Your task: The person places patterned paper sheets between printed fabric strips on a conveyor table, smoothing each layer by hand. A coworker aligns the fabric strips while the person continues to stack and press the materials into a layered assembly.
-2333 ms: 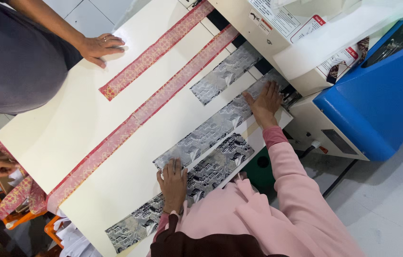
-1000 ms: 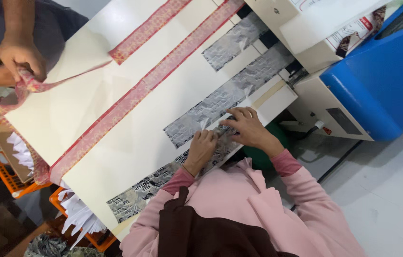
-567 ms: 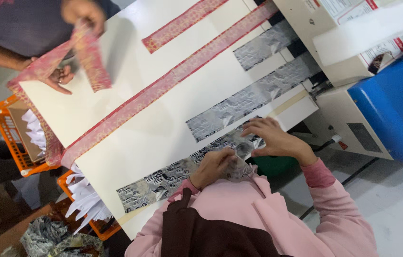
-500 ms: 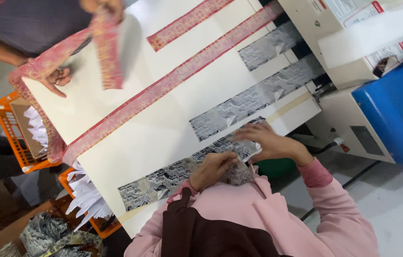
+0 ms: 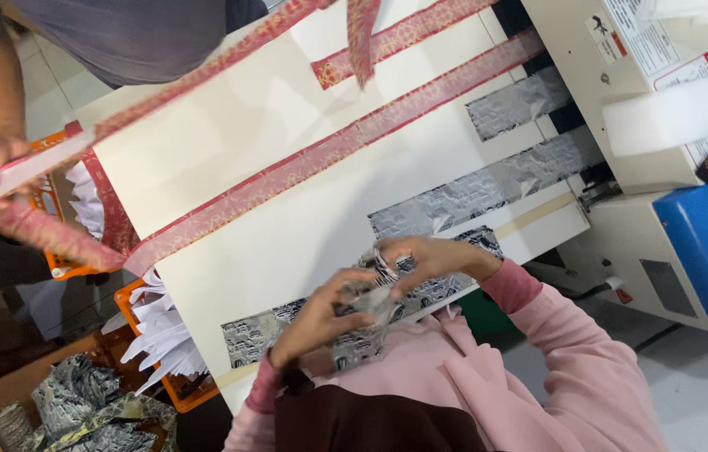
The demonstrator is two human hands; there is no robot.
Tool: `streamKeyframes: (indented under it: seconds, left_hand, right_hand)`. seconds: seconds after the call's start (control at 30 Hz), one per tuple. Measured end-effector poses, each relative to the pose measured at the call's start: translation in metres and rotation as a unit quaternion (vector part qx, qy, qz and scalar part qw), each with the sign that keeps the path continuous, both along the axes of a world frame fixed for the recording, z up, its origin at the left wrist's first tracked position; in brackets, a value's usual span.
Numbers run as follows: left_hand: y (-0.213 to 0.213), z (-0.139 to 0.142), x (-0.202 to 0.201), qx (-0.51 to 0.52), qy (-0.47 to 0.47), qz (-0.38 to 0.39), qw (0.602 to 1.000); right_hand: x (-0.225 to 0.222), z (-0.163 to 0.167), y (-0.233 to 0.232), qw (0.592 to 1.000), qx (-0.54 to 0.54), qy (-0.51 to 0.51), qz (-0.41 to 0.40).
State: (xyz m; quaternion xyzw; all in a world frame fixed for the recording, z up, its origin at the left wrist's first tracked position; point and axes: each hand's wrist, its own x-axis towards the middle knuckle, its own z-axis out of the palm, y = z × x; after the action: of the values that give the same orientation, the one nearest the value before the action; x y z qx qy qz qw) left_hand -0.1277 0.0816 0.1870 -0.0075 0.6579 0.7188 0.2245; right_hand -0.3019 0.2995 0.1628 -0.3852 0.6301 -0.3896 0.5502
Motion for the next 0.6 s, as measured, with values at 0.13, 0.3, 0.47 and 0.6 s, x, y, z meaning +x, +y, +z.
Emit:
streamKeyframes:
  seconds: [0.13,0.3,0.47,0.6]
  left_hand:
    - [-0.02,0.002,0.01,0.021,-0.042,-0.008,0.999]
    - [-0.038,-0.004,0.011,-0.018,0.047,-0.05,0.997]
    - [-0.113,-0.034,0.025,-0.17,-0.121,-0.056,0.976]
    - [-0.187,-0.089,0.049,-0.172,-0.141,0.042,0.974]
  right_hand:
    - [-0.003,0.012,-0.025,0.959,-0.276,0.006,-0.063]
    - [0.02,-0.006,-0.056,0.978,-0.098,0.035,0.18]
    - [-0.043,-0.04,-0.019,0.987,-0.144,0.064,0.02]
    - [-0.105,-0.071,0.018,0.964,-0.003,0.008,-0.266]
